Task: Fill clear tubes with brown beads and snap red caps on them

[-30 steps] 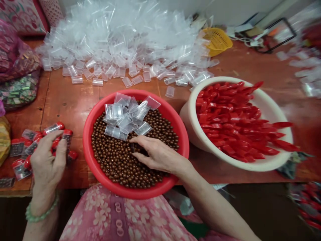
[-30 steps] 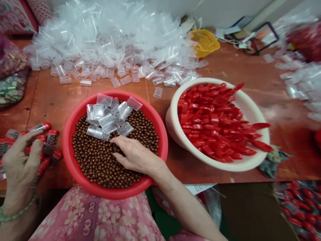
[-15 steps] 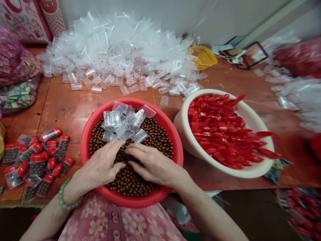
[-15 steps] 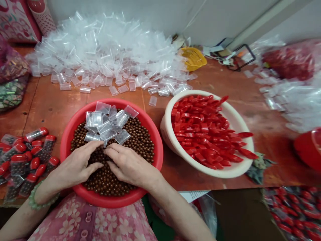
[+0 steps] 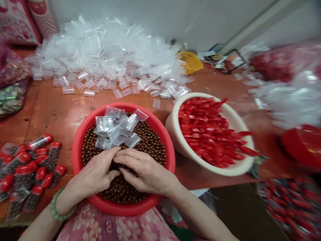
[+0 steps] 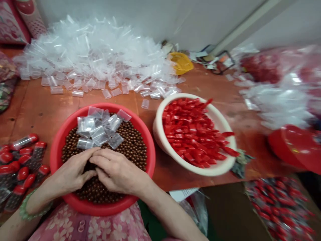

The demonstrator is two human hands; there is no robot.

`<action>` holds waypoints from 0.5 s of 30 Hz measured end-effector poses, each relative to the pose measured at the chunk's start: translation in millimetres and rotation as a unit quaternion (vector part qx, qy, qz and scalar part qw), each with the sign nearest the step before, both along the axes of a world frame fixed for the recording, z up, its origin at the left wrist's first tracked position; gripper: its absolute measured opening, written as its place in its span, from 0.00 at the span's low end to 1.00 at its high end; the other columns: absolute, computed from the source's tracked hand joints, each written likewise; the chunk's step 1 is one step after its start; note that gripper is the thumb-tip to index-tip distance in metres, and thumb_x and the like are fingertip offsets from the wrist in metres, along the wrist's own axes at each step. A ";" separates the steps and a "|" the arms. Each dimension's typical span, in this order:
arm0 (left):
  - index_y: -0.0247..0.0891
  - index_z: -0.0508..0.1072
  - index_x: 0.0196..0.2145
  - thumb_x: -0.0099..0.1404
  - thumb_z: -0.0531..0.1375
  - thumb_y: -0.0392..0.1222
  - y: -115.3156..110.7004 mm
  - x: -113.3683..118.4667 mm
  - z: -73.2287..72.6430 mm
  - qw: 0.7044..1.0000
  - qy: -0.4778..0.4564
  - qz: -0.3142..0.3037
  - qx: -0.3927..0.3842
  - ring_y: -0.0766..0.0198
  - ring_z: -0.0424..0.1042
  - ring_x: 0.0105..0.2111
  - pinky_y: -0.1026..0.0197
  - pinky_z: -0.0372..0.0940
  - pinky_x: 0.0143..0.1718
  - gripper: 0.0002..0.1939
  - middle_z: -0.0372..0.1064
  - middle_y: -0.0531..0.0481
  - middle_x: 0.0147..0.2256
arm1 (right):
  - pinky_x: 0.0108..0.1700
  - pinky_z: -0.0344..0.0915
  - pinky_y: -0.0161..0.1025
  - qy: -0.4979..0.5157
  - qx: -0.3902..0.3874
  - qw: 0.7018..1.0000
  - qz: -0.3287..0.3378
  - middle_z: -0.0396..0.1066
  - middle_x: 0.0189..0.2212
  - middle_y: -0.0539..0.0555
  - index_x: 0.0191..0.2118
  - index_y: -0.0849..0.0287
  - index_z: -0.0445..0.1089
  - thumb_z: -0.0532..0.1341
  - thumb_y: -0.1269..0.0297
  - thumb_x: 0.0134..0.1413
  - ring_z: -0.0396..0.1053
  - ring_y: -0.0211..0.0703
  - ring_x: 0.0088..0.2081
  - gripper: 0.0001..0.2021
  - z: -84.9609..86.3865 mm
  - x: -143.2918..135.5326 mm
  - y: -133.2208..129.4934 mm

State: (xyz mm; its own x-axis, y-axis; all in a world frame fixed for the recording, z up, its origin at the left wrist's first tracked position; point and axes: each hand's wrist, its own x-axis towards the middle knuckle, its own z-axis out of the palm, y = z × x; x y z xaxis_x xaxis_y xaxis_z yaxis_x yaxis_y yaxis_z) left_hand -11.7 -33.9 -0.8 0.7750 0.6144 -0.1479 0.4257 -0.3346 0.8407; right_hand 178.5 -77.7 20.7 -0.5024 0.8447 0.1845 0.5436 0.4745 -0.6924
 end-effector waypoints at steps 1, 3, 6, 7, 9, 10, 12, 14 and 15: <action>0.36 0.59 0.61 0.60 0.58 0.32 0.9 -1.1 -1.5 1.000 0.005 -0.002 0.002 0.57 0.66 0.58 0.53 0.60 0.61 0.31 0.65 0.41 0.59 | 0.54 0.69 0.44 -0.007 0.007 1.000 0.004 0.73 0.45 0.63 0.47 0.64 0.68 0.55 0.77 0.55 0.70 0.47 0.50 0.14 0.8 -1.8 0.0; 0.34 0.58 0.62 0.61 0.55 0.32 3.4 -2.5 -5.3 0.999 0.021 0.013 0.021 0.56 0.68 0.57 0.53 0.63 0.59 0.31 0.67 0.40 0.57 | 0.54 0.69 0.43 -0.032 0.004 0.999 0.024 0.74 0.43 0.62 0.46 0.65 0.69 0.55 0.76 0.55 0.71 0.47 0.47 0.13 1.5 -4.4 0.6; 0.34 0.60 0.61 0.63 0.54 0.36 8.0 -1.7 -7.6 0.999 0.016 -0.001 0.048 0.55 0.73 0.52 0.55 0.68 0.53 0.28 0.71 0.41 0.54 | 0.55 0.68 0.39 0.003 0.010 1.000 0.025 0.74 0.46 0.61 0.49 0.66 0.68 0.56 0.72 0.60 0.70 0.43 0.50 0.13 4.3 -1.2 0.9; 0.35 0.62 0.60 0.64 0.54 0.37 9.2 -0.9 -6.8 0.998 0.011 -0.013 0.054 0.56 0.74 0.50 0.57 0.69 0.51 0.26 0.73 0.42 0.53 | 0.54 0.68 0.37 0.022 0.010 0.999 0.021 0.73 0.48 0.61 0.51 0.65 0.67 0.56 0.70 0.61 0.70 0.42 0.50 0.13 6.7 3.4 0.1; 0.38 0.67 0.56 0.66 0.54 0.41 10.5 0.3 -3.5 0.997 0.005 -0.024 0.069 0.58 0.77 0.46 0.60 0.71 0.47 0.21 0.75 0.45 0.49 | 0.53 0.69 0.36 0.045 0.013 0.999 -0.021 0.74 0.48 0.58 0.53 0.62 0.66 0.57 0.66 0.63 0.71 0.40 0.50 0.14 13.4 20.7 -3.4; 0.39 0.70 0.53 0.67 0.54 0.42 10.7 0.6 -1.8 0.997 0.006 -0.020 0.078 0.59 0.78 0.43 0.61 0.71 0.46 0.18 0.77 0.46 0.47 | 0.53 0.69 0.37 0.043 0.020 0.997 -0.061 0.75 0.47 0.57 0.53 0.59 0.66 0.59 0.64 0.62 0.72 0.40 0.49 0.14 16.9 34.2 -6.0; 0.40 0.74 0.47 0.66 0.56 0.44 10.6 0.3 0.1 0.995 0.007 -0.001 0.099 0.60 0.79 0.40 0.63 0.72 0.44 0.14 0.79 0.49 0.43 | 0.56 0.67 0.44 -0.019 0.078 0.966 -0.246 0.74 0.46 0.57 0.51 0.56 0.68 0.60 0.62 0.61 0.70 0.44 0.51 0.13 21.7 71.1 -13.1; 0.40 0.76 0.43 0.66 0.57 0.45 10.3 -0.8 -0.3 0.993 0.002 0.016 0.118 0.60 0.79 0.38 0.64 0.72 0.42 0.13 0.80 0.50 0.41 | 0.61 0.59 0.56 -0.141 0.123 0.885 -0.426 0.68 0.54 0.63 0.53 0.57 0.68 0.64 0.54 0.55 0.63 0.56 0.58 0.21 22.0 116.2 -23.0; 0.40 0.76 0.43 0.65 0.57 0.45 10.2 -1.4 -1.2 0.992 -0.003 0.020 0.127 0.61 0.80 0.38 0.65 0.73 0.41 0.12 0.80 0.50 0.40 | 0.62 0.55 0.62 -0.199 0.107 0.842 -0.490 0.62 0.59 0.66 0.56 0.58 0.66 0.66 0.50 0.50 0.58 0.63 0.61 0.29 20.3 139.1 -29.3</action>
